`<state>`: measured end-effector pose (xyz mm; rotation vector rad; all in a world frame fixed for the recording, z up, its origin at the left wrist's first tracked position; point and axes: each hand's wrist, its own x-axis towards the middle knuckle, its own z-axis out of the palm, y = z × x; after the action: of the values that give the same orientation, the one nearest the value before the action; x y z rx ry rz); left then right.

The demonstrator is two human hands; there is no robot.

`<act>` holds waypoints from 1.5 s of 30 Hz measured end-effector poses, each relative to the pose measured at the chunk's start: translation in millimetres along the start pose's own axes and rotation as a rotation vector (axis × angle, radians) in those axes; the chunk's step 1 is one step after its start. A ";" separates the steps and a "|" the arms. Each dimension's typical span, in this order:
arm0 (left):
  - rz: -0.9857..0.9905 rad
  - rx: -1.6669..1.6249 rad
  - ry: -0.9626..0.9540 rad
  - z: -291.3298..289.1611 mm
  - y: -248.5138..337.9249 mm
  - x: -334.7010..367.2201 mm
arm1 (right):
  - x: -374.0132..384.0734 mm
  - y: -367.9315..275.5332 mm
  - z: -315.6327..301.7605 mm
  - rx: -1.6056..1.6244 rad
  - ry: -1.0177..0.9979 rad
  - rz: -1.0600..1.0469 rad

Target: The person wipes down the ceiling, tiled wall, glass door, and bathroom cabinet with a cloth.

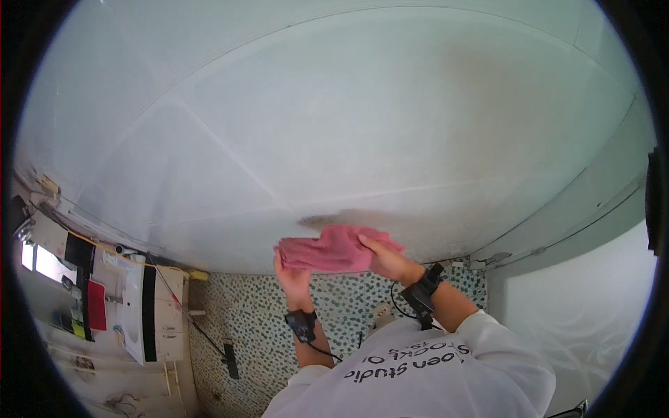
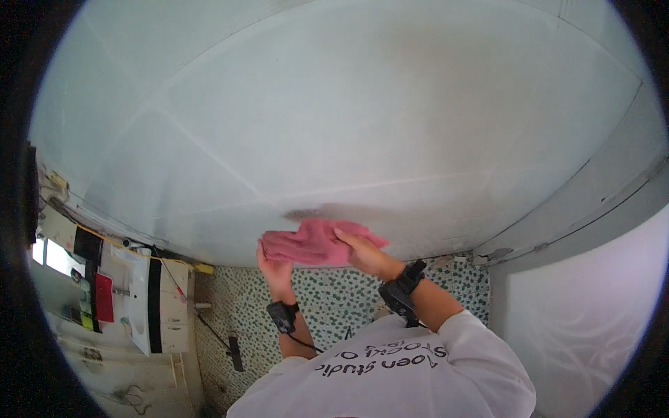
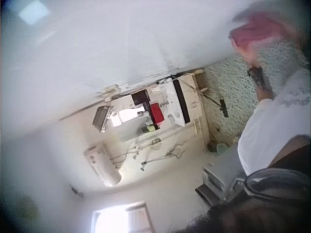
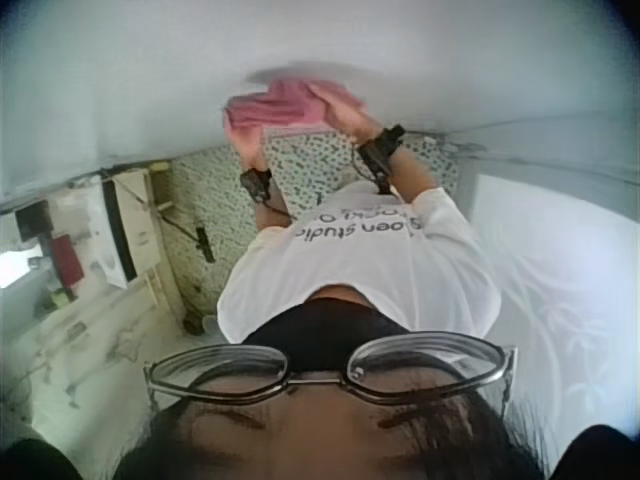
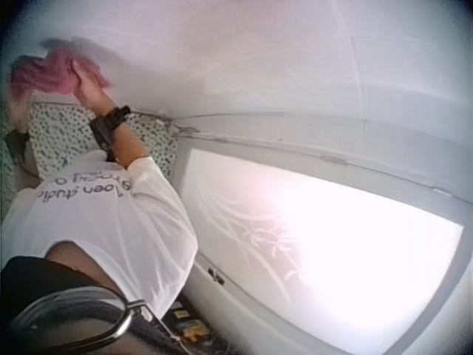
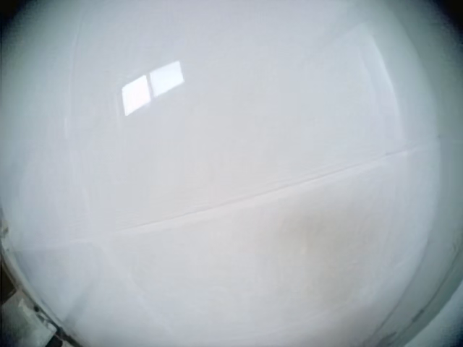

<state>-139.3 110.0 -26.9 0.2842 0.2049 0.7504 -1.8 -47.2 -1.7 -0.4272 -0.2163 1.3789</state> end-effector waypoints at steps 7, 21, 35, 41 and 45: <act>-0.019 0.068 -0.227 28.0 -9.2 69.5 | 36.9 -45.9 -19.9 -1.070 0.187 -0.507; -0.102 1.120 -0.890 100.9 -214.4 51.3 | -148.7 -172.6 -86.0 -0.981 0.972 -1.167; -0.215 0.294 -0.405 78.6 -142.3 38.3 | -127.5 -171.4 -54.9 -1.190 0.407 -0.723; 0.085 0.273 -0.265 33.9 -11.2 13.3 | -21.0 -107.2 1.2 -1.342 0.282 -0.560; 0.249 0.093 -0.005 -6.8 35.6 -14.7 | 45.4 -48.6 32.3 -1.589 0.235 -0.416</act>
<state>-174.5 125.8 -20.6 0.4047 0.2019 0.9879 37.8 -3.8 43.3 -1.7131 -1.1407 0.4784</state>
